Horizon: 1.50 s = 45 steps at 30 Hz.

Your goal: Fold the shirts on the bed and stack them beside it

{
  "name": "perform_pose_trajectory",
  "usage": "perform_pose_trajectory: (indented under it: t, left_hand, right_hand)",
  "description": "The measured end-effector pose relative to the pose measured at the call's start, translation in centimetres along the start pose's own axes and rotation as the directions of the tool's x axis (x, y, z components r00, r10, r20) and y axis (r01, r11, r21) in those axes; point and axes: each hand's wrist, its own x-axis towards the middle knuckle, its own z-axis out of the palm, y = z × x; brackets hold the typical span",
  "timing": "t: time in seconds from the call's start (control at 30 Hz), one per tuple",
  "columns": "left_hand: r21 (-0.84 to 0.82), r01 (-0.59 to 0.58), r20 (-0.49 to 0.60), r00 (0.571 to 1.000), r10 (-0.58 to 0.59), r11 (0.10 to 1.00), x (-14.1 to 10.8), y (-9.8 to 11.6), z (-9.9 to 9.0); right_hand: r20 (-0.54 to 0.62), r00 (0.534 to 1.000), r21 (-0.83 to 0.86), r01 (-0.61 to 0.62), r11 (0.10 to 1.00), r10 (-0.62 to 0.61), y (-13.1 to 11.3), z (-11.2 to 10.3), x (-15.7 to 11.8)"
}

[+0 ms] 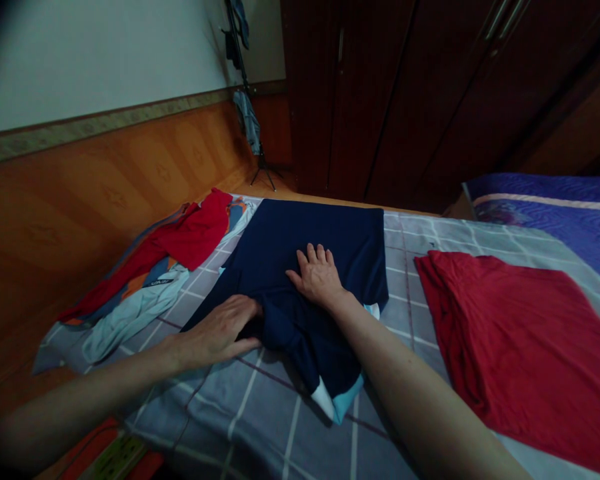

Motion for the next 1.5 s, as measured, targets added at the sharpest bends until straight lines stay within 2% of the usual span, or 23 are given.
perform_pose_trajectory:
  t: [0.27,0.47,0.63,0.7,0.77,0.8,0.87,0.9,0.97,1.03,1.07,1.17,1.2,1.3,1.33,1.4,1.5]
  left_hand:
    - [-0.123,0.056,0.0,0.998,-0.057,0.991,0.8,-0.3,-0.6]
    - [-0.101,0.026,0.01,1.0,-0.025,0.995,0.9,-0.8,-0.4]
    - [-0.102,-0.008,-0.095,0.996,-0.002,0.995,0.9,-0.6,-0.2]
    - [-0.153,-0.043,-0.148,0.989,0.02,0.987,0.5,-0.1,-0.9]
    - [-0.232,-0.108,-0.153,0.985,0.073,0.967,-0.3,0.9,-2.0]
    - [-0.28,-0.143,-0.114,0.987,0.115,0.949,-0.9,1.4,-2.6]
    - [-0.354,-0.187,0.041,0.976,0.214,0.916,-2.2,2.5,-3.7]
    - [-0.371,-0.192,0.143,0.955,0.26,0.909,-2.8,3.0,-4.1]
    - [-0.365,-0.194,0.33,0.887,0.322,0.91,-3.9,3.9,-4.6]
    - [-0.345,-0.191,0.432,0.837,0.336,0.919,-4.5,4.8,-4.8]
    - [-0.334,-0.169,0.445,0.839,0.313,0.927,-4.5,5.2,-4.8]
    - [-0.275,-0.086,0.416,0.887,0.199,0.958,-4.0,6.6,-4.8]
    - [-0.256,-0.095,0.419,0.886,0.199,0.962,-3.8,7.0,-4.7]
    - [-0.203,-0.205,0.467,0.839,0.278,0.957,-3.5,7.8,-4.4]
    - [-0.183,-0.222,0.462,0.841,0.283,0.958,-3.5,7.9,-4.3]
    - [-0.148,-0.205,0.399,0.883,0.248,0.967,-3.6,7.9,-4.1]
    - [-0.125,-0.205,0.23,0.946,0.229,0.971,-4.0,7.8,-3.8]
  right_hand:
    - [0.005,1.0,-0.003,-0.001,1.0,0.001,0.1,0.2,0.1]
    - [0.008,1.0,-0.009,0.004,1.0,-0.004,0.2,0.4,0.2]
    - [0.006,1.0,-0.014,0.006,1.0,-0.006,0.2,0.5,0.3]
    - [0.002,1.0,-0.011,0.004,1.0,-0.004,0.1,0.4,0.3]
    - [-0.001,1.0,-0.004,0.003,1.0,-0.003,0.1,0.3,0.1]
    - [-0.001,1.0,-0.001,0.003,1.0,-0.003,0.1,0.3,0.1]
    - [0.002,1.0,0.007,0.001,1.0,-0.001,0.1,0.1,0.0]
    - [0.005,1.0,0.012,0.001,1.0,-0.001,0.1,0.0,0.0]
    - [0.015,1.0,0.02,-0.001,1.0,0.001,0.1,-0.2,0.0]
    - [0.024,1.0,0.026,-0.004,1.0,0.003,0.0,-0.3,0.0]
    - [0.028,1.0,0.028,-0.005,1.0,0.004,0.0,-0.4,0.0]
    - [0.03,1.0,0.03,-0.005,1.0,0.004,-0.1,-0.4,-0.1]
    - [0.028,1.0,0.031,-0.004,1.0,0.003,-0.1,-0.4,-0.1]
    - [0.023,1.0,0.034,0.002,0.999,-0.003,-0.1,-0.6,-0.1]
    - [0.024,1.0,0.036,0.009,0.999,-0.01,-0.1,-1.0,-0.1]
    - [0.026,0.999,0.034,0.028,0.999,-0.029,-0.3,-2.4,-0.2]
    - [-0.027,0.996,0.062,0.085,0.994,-0.084,-1.0,-6.0,-1.0]
